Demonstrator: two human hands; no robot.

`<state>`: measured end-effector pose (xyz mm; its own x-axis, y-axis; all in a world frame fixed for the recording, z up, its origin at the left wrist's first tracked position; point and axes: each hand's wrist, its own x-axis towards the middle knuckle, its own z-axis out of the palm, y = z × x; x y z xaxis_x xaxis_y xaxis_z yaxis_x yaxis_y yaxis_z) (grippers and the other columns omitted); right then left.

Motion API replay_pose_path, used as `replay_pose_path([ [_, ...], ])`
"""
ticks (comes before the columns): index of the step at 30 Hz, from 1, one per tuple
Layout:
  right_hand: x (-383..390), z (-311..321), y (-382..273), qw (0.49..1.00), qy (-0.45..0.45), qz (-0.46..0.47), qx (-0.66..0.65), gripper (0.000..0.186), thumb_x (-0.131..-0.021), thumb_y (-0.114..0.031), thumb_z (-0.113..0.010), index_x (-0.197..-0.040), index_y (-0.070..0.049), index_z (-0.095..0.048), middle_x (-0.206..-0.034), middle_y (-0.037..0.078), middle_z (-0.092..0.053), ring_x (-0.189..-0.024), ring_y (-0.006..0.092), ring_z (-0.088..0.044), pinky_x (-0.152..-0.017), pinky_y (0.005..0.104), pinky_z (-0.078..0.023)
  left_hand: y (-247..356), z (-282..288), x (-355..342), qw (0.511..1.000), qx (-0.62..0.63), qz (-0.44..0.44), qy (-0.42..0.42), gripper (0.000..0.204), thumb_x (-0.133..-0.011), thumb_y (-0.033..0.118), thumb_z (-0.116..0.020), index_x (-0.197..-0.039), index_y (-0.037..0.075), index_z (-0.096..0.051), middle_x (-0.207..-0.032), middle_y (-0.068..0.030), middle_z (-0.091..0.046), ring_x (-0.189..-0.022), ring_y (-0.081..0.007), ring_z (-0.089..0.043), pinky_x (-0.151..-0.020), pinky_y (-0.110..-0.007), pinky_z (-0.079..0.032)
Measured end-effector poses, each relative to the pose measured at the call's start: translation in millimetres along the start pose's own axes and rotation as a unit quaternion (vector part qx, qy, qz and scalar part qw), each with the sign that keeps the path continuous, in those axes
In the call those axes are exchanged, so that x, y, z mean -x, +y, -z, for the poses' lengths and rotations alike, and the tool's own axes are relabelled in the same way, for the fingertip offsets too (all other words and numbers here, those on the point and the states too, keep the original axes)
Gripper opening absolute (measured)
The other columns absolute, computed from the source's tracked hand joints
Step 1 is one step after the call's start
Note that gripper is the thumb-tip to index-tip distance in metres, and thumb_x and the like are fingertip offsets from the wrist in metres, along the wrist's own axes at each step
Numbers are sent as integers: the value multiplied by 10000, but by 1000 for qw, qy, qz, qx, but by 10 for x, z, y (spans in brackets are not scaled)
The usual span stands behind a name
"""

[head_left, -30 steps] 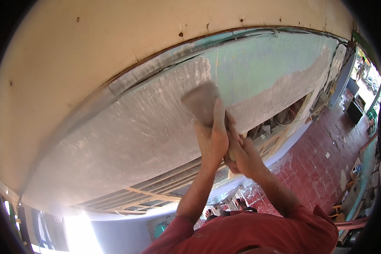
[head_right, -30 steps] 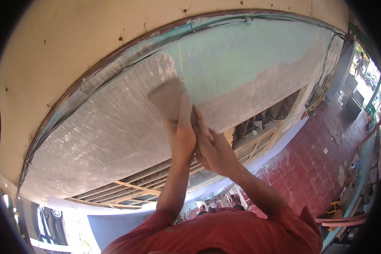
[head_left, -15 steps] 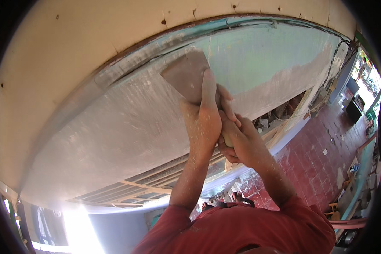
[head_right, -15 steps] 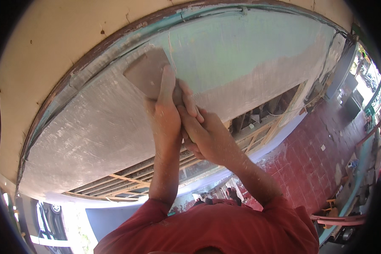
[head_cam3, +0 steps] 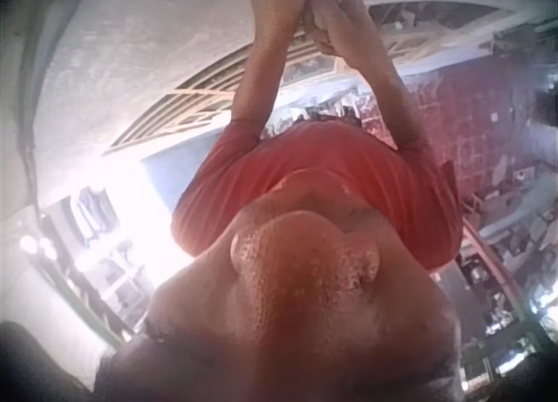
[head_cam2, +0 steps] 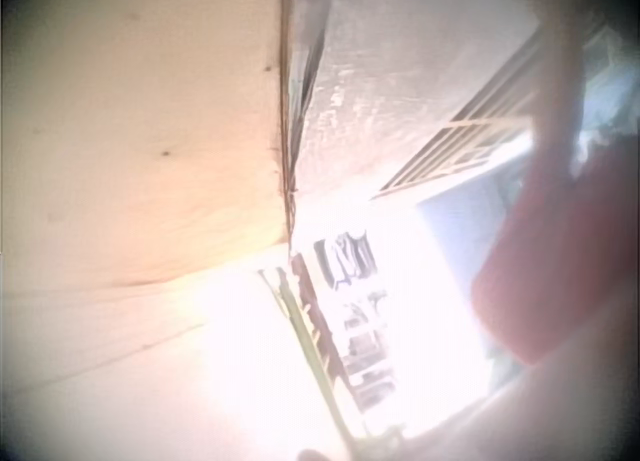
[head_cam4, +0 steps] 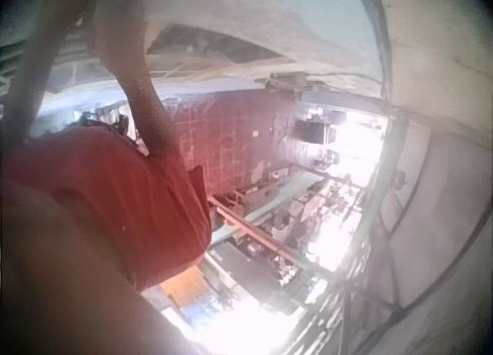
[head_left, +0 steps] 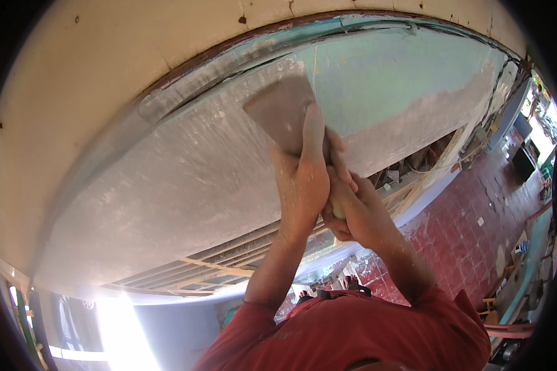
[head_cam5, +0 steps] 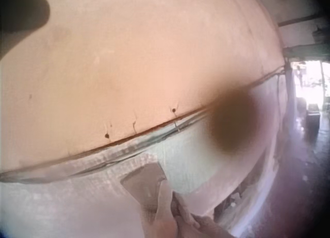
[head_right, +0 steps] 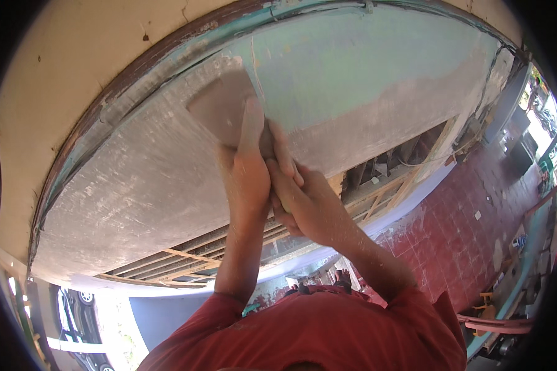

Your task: The person uses a trowel to apply and smooth plaster onto a ceiling surface. The camera is mounted on the person's head, providing a first-person view of the hands and tool as they work on the ceiling.

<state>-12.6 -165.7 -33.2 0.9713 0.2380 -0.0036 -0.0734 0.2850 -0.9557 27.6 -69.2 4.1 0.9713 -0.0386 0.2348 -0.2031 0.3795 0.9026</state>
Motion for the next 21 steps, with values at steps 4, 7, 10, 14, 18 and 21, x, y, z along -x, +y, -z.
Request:
replay_pose_path([
  [4,199,-30,334,998,-2,-40,-53,358,-1040,-377,-459,-905,-49,-499,-517,-4,-417,-368,66,-349,-327,240,-232,-348,145,195,999,10,17,41,494,-1007,351,-533,-666,-6,-537,-507,-63,-510,-390,-141,-517,-387,-268,-420],
  [7,67,21,171,995,-21,-56,-75,279,-1035,-333,-479,-953,-66,-497,-581,-25,-429,-412,42,-378,-351,226,-266,-139,76,108,1000,18,9,19,485,-1007,349,-536,-680,-9,-538,-504,-64,-506,-392,-141,-516,-387,-269,-425],
  [10,-7,7,-25,995,-49,-34,-74,261,-1032,-333,-488,-978,-78,-489,-599,-22,-443,-419,44,-389,-349,233,-273,31,27,10,1000,20,3,-2,476,-1008,344,-536,-696,-16,-546,-503,-64,-505,-394,-142,-517,-384,-273,-428],
  [14,112,106,356,993,-54,-70,-82,282,-1034,-357,-478,-1042,-75,-492,-626,-17,-453,-418,44,-382,-350,229,-272,-249,136,154,1000,10,9,7,475,-1007,346,-537,-711,-25,-567,-503,-70,-513,-390,-141,-514,-381,-273,-427],
  [18,118,106,359,990,-89,-56,-99,297,-1037,-365,-467,-1092,-75,-494,-646,-17,-458,-422,42,-369,-355,221,-261,-307,141,189,999,17,22,36,467,-1008,341,-533,-727,-29,-578,-516,-83,-528,-392,-136,-511,-377,-265,-418],
  [21,-41,-2,46,992,-69,-38,-103,285,-1040,-352,-464,-1081,-72,-492,-614,-24,-445,-428,42,-373,-355,222,-259,-33,137,43,1000,-5,8,-1,429,-1009,307,-537,-759,-39,-580,-579,-107,-572,-404,-139,-519,-373,-267,-425],
])
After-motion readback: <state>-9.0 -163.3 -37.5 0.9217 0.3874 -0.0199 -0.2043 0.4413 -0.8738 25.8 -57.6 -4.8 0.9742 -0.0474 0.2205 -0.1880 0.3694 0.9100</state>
